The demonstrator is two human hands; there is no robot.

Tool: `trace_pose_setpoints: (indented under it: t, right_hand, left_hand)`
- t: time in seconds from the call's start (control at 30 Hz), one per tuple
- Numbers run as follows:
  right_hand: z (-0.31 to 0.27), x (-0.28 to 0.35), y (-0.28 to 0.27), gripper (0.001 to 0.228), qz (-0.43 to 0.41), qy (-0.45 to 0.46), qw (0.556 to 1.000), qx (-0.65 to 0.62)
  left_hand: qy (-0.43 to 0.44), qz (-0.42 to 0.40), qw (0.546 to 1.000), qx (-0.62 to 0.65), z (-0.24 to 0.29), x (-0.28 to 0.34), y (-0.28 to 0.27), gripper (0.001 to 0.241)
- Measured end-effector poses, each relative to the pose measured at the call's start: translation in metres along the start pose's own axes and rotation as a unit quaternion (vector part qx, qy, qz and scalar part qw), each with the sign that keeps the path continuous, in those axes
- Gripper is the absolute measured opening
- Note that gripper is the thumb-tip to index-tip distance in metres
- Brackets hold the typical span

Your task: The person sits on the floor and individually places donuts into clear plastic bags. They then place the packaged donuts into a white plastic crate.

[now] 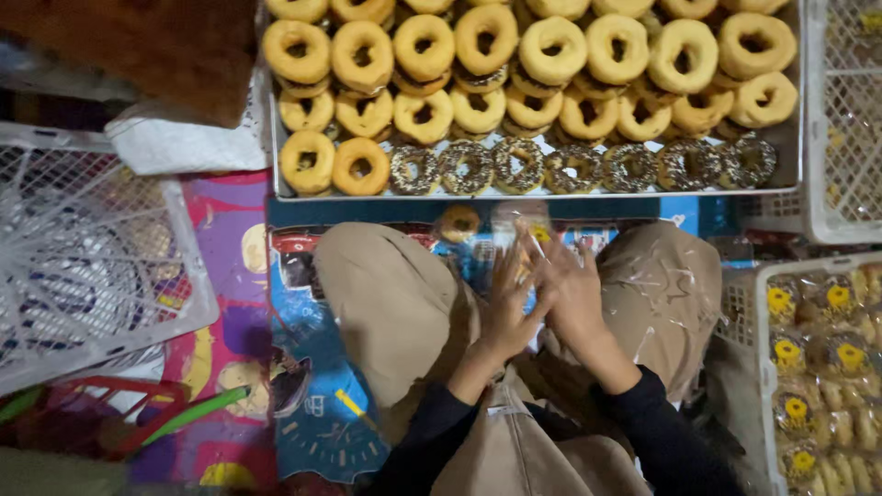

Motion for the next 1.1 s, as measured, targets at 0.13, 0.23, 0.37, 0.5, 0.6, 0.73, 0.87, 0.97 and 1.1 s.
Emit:
trace_pose_setpoints:
  t: [0.13,0.23,0.37,0.5,0.6,0.73,0.87,0.97,1.1]
  right_hand:
    - [-0.088,-0.030,-0.037,0.067,-0.012,-0.207,0.958,-0.199]
    - [-0.145,-0.084,-0.025,0.051,-0.189,-0.288,0.882,-0.323]
    - [-0.144,-0.205,-0.035,0.063,0.032,-0.138,0.978,-0.153]
    - [-0.152,-0.257,-0.010,0.044,0.019,-0.134,0.991,0.003]
    - [-0.144,-0.244,-0.006,0.061,-0.001,-0.139,0.989,-0.042]
    - [-0.111,-0.205,-0.045,0.068,0.077,-0.139,0.971,-0.178]
    - [-0.075,-0.125,-0.071,0.059,0.109,-0.150,0.869,-0.460]
    - [-0.062,-0.053,-0.059,0.075,0.100,-0.113,0.718,-0.679]
    - [-0.058,-0.002,-0.044,0.089,0.091,0.050,0.845,-0.524]
  left_hand:
    - [0.048,0.186,0.596,0.780,-0.083,0.033,-0.066,0.072]
    - [-0.075,0.395,0.621,0.673,-0.168,0.081,-0.136,0.040]
    - [0.013,0.477,0.488,0.731,-0.199,0.122,-0.209,0.028]
    - [-0.026,0.520,0.422,0.742,-0.175,0.119,-0.220,0.031]
    - [-0.041,0.495,0.409,0.765,-0.149,0.100,-0.215,0.037]
    - [0.008,0.448,0.364,0.817,-0.130,0.068,-0.206,0.036]
    - [-0.008,0.477,0.271,0.836,-0.127,0.051,-0.178,0.042]
    - [-0.024,0.462,0.296,0.836,-0.113,0.031,-0.151,0.044]
    - [0.103,0.320,0.440,0.833,-0.052,0.000,-0.121,0.037]
Point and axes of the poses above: each hand's wrist, its own x-axis away from the middle knuckle, its own y-axis out of the palm, z = x × y, the point moved 7 cm from there along -x, towards the middle knuckle, and after that the axes turned 11 degrees about -z, right-handed, at the moved point
